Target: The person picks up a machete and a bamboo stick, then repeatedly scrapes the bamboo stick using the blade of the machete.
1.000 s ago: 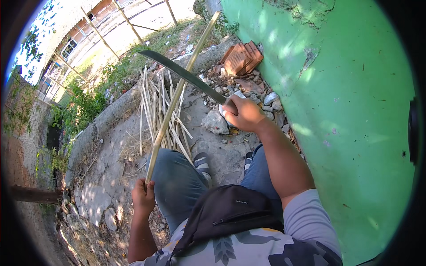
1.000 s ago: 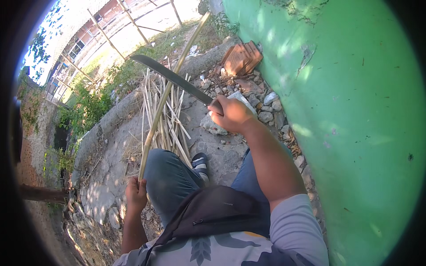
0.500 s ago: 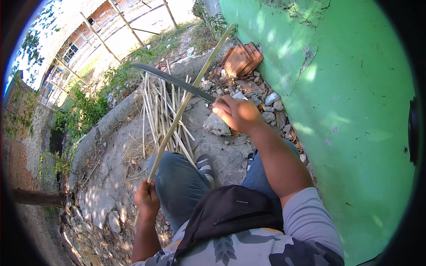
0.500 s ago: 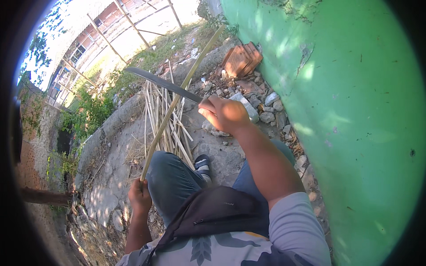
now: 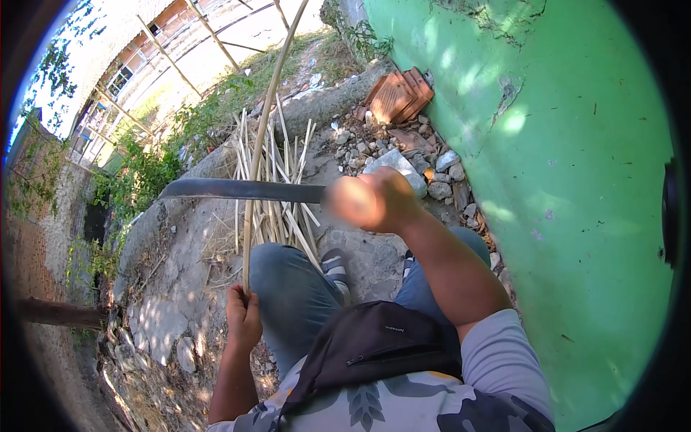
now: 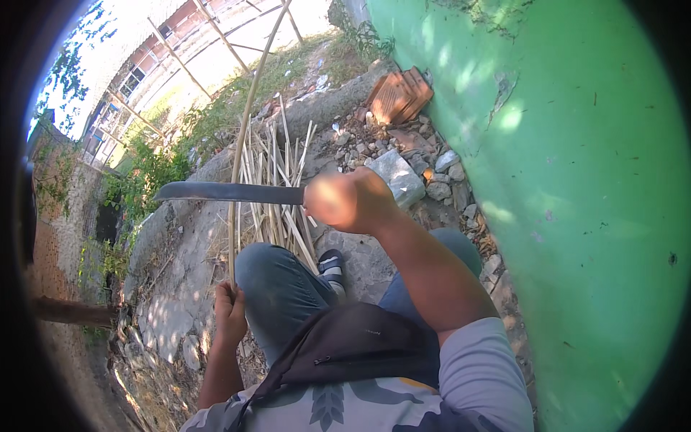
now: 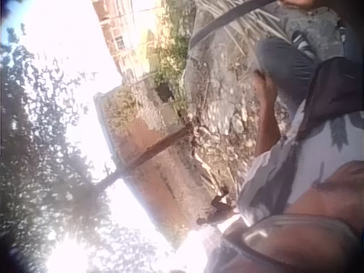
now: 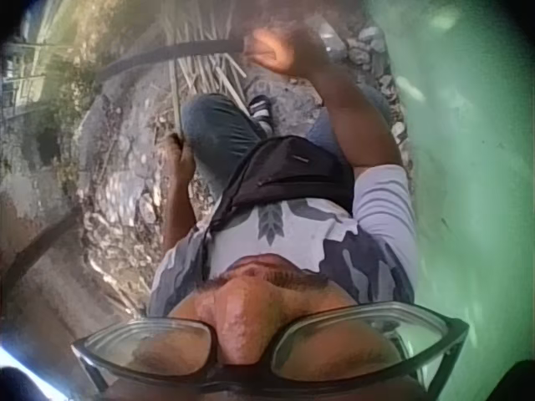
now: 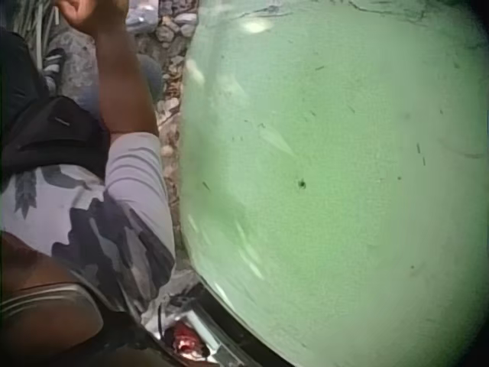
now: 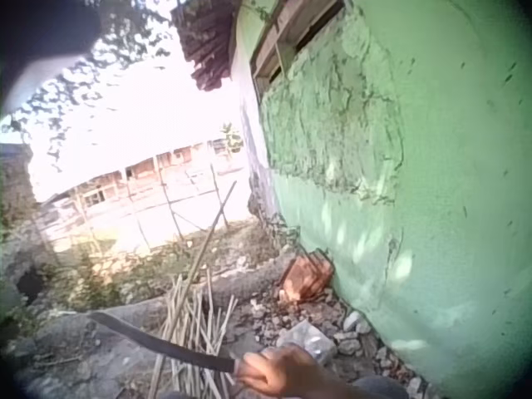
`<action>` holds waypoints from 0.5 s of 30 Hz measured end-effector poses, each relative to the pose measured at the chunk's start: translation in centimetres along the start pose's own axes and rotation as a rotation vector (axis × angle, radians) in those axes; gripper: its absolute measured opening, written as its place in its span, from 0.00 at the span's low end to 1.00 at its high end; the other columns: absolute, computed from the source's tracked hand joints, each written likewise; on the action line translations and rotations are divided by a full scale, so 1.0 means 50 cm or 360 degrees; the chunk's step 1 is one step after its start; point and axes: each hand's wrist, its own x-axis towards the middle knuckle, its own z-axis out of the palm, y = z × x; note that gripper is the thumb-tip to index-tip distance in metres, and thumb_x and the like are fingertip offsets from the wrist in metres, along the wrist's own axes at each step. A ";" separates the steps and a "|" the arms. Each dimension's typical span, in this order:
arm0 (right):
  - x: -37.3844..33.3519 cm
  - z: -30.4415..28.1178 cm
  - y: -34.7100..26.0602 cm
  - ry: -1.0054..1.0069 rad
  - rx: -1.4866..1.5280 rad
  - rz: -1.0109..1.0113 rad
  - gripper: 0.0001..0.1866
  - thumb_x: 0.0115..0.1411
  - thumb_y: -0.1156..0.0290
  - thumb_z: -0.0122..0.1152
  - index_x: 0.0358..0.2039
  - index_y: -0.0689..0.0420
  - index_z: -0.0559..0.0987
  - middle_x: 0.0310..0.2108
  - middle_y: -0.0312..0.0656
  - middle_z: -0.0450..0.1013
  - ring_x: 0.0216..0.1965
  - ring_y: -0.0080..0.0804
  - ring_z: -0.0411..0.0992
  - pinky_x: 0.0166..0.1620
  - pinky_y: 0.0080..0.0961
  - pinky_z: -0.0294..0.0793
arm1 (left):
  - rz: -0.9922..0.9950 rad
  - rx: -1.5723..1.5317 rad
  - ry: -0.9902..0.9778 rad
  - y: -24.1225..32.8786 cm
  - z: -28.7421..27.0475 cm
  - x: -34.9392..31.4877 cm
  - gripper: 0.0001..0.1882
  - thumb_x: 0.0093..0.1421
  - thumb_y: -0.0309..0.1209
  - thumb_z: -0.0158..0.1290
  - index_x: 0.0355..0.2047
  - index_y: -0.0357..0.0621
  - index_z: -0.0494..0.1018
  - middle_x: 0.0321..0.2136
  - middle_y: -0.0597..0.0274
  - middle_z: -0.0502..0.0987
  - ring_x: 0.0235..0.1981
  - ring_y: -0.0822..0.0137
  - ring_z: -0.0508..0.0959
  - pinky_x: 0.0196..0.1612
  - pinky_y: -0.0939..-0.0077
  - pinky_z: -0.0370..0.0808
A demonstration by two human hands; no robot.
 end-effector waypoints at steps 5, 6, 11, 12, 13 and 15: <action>-0.017 0.016 0.004 0.0035 -0.0008 0.0148 0.21 0.53 0.44 0.70 0.30 0.48 0.76 0.19 0.38 0.73 0.23 0.43 0.76 0.33 0.39 0.72 | 0.0026 0.0020 0.0028 0.013 0.013 0.008 0.08 0.74 0.32 0.46 0.43 0.39 0.69 0.30 0.70 0.68 0.30 0.79 0.64 0.34 0.80 0.64; -0.019 0.027 0.001 0.0048 0.0015 -0.0010 0.21 0.52 0.45 0.71 0.31 0.48 0.77 0.19 0.37 0.72 0.23 0.42 0.75 0.32 0.37 0.70 | 0.0060 0.0034 0.0105 0.016 0.019 0.011 0.11 0.75 0.34 0.45 0.39 0.39 0.70 0.27 0.72 0.67 0.28 0.79 0.63 0.32 0.81 0.63; -0.018 0.047 -0.025 0.0121 -0.0030 -0.0364 0.21 0.52 0.45 0.72 0.31 0.48 0.77 0.19 0.31 0.71 0.22 0.37 0.74 0.31 0.34 0.69 | -0.0023 0.0015 0.0098 -0.003 0.035 0.028 0.20 0.77 0.41 0.42 0.32 0.39 0.72 0.21 0.74 0.66 0.23 0.80 0.62 0.27 0.79 0.60; -0.015 0.045 -0.018 0.0118 -0.0022 -0.0368 0.21 0.52 0.45 0.72 0.31 0.48 0.77 0.19 0.31 0.71 0.22 0.37 0.74 0.31 0.34 0.69 | -0.0018 0.0087 0.0127 -0.010 0.038 0.028 0.22 0.77 0.42 0.41 0.31 0.39 0.73 0.19 0.74 0.65 0.22 0.80 0.61 0.26 0.78 0.59; -0.011 0.040 -0.003 0.0043 0.0038 -0.0290 0.21 0.52 0.44 0.71 0.31 0.48 0.77 0.19 0.34 0.73 0.23 0.39 0.75 0.32 0.35 0.70 | -0.0024 0.0089 0.0128 -0.015 0.036 0.029 0.22 0.77 0.42 0.41 0.31 0.39 0.73 0.19 0.74 0.65 0.22 0.80 0.61 0.26 0.78 0.59; -0.007 0.037 0.018 -0.0052 0.0122 -0.0039 0.21 0.54 0.45 0.70 0.30 0.49 0.77 0.20 0.39 0.76 0.24 0.45 0.77 0.31 0.40 0.72 | -0.0023 0.0124 0.0090 -0.023 0.028 0.029 0.21 0.76 0.43 0.41 0.33 0.40 0.73 0.19 0.71 0.66 0.22 0.78 0.63 0.25 0.76 0.61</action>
